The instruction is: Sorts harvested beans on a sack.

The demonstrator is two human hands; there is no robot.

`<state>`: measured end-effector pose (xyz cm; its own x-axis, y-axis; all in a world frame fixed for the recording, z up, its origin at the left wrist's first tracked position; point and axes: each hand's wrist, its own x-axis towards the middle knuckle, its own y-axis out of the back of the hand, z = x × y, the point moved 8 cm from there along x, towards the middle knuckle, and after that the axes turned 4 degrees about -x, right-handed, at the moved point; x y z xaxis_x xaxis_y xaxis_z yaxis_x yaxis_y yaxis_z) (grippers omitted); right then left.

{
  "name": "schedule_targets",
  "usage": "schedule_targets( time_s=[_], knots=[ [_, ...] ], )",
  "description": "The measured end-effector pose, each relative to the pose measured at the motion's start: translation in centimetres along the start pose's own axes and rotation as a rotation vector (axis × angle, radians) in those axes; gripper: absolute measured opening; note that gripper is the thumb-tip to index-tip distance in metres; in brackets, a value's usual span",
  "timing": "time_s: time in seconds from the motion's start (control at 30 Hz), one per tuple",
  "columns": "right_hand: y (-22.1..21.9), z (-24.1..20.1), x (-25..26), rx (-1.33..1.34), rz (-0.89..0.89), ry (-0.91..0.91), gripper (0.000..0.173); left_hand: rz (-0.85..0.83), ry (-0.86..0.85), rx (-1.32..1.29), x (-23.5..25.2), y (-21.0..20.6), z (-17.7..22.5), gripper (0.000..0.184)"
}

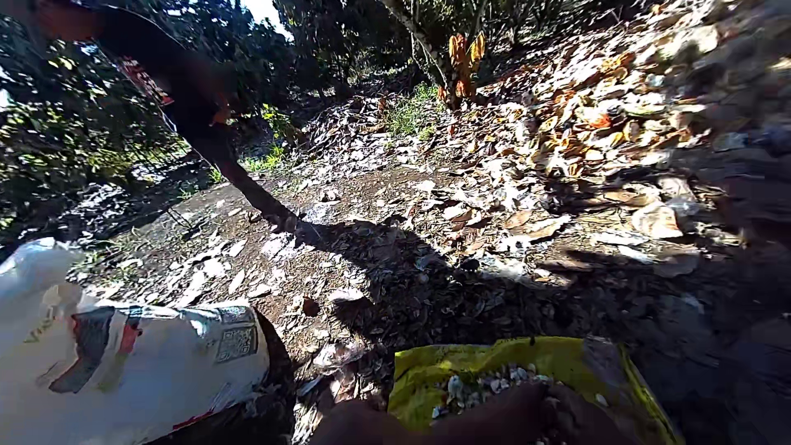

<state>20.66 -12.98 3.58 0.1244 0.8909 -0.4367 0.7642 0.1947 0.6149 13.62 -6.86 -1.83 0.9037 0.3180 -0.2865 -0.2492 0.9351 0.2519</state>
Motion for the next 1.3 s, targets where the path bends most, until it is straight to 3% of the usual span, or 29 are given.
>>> schedule_targets(
  time_s=[0.1,0.17,0.6,1.3],
  knots=[
    [-1.7,6.1,2.5,0.056,0.111,0.052,0.04,-0.09,0.081,-0.022,0.9,-0.7,-0.7,0.04],
    [-2.2,7.4,2.9,0.09,0.121,0.078,0.038,-0.106,0.09,0.008,0.8,-0.7,-0.3,0.041],
    [-2.0,7.0,2.6,0.26,0.057,0.039,0.037,-0.163,0.056,0.11,0.3,0.0,0.4,0.047],
    [-1.9,6.9,2.0,0.614,0.03,0.082,0.033,-0.202,-0.011,-0.077,0.3,1.3,0.1,0.04]
  ],
)
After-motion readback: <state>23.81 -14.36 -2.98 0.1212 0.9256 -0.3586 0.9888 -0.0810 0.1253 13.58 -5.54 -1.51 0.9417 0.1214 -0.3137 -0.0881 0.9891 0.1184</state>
